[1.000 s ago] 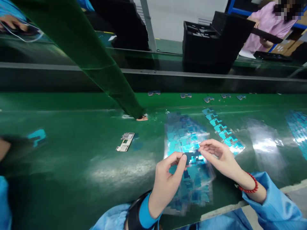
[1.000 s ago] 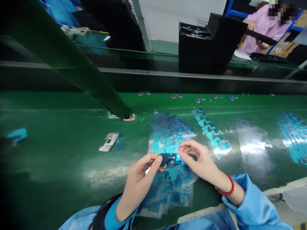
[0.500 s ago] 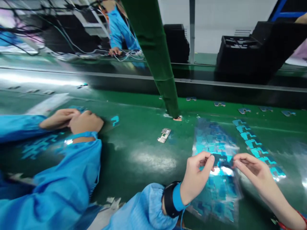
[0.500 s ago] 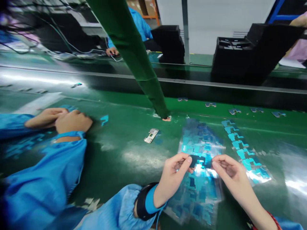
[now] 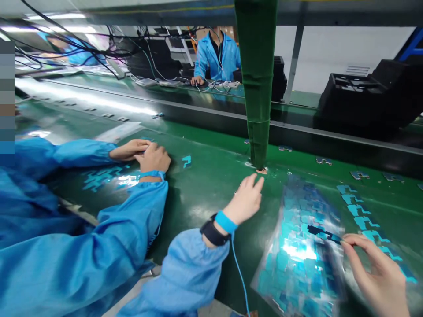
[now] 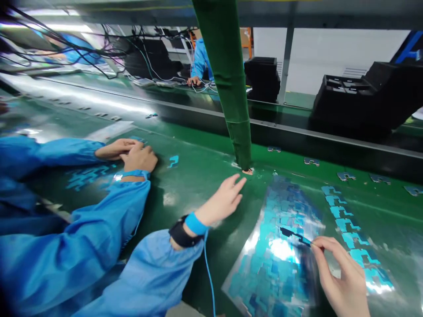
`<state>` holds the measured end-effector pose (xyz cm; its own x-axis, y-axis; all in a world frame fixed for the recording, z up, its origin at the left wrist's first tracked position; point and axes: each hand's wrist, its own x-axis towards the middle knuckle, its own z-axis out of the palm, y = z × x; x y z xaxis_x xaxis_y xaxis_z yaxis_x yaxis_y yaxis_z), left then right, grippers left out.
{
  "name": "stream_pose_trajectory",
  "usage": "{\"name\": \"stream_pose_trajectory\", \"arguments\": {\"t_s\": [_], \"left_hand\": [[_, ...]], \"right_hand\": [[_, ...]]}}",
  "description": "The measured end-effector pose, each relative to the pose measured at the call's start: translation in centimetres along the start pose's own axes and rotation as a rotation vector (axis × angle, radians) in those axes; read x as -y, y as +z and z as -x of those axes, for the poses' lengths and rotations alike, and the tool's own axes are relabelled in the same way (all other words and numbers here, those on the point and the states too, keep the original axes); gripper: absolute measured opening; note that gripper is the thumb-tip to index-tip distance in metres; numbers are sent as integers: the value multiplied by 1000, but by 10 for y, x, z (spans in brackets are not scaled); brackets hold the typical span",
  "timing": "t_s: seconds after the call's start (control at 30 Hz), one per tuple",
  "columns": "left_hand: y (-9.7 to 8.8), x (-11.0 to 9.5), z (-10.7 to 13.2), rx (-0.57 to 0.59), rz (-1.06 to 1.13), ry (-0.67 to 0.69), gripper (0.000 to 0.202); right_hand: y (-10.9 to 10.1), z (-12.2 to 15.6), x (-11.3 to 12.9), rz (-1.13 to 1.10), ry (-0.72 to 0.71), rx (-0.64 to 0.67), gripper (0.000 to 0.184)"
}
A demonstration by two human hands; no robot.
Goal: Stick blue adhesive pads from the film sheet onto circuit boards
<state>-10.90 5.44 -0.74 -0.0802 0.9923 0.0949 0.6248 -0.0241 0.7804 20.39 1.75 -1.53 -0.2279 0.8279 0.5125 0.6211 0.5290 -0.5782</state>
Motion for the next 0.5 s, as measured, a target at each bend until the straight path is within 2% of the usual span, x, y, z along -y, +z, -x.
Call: {"name": "stream_pose_trajectory", "arguments": {"t_s": [0.1,0.2,0.33,0.43,0.5], "left_hand": [[-28,36,-18,31,-91,-36,42],[-38,55,-24,84,-143,-48,38],[-40,60,-23,60,-149,-91,30],[-45,59,-20,-38,-115,-153,18],[-48,55,-17,-142,-73,-192,13]], "right_hand": [[2,2,-3,3,-12,7,5],[5,5,-9,11,8,22,6],[7,6,-14,7,38,38,7],[7,6,-14,11,4,37,2],[6,5,-12,10,-66,3,6]]}}
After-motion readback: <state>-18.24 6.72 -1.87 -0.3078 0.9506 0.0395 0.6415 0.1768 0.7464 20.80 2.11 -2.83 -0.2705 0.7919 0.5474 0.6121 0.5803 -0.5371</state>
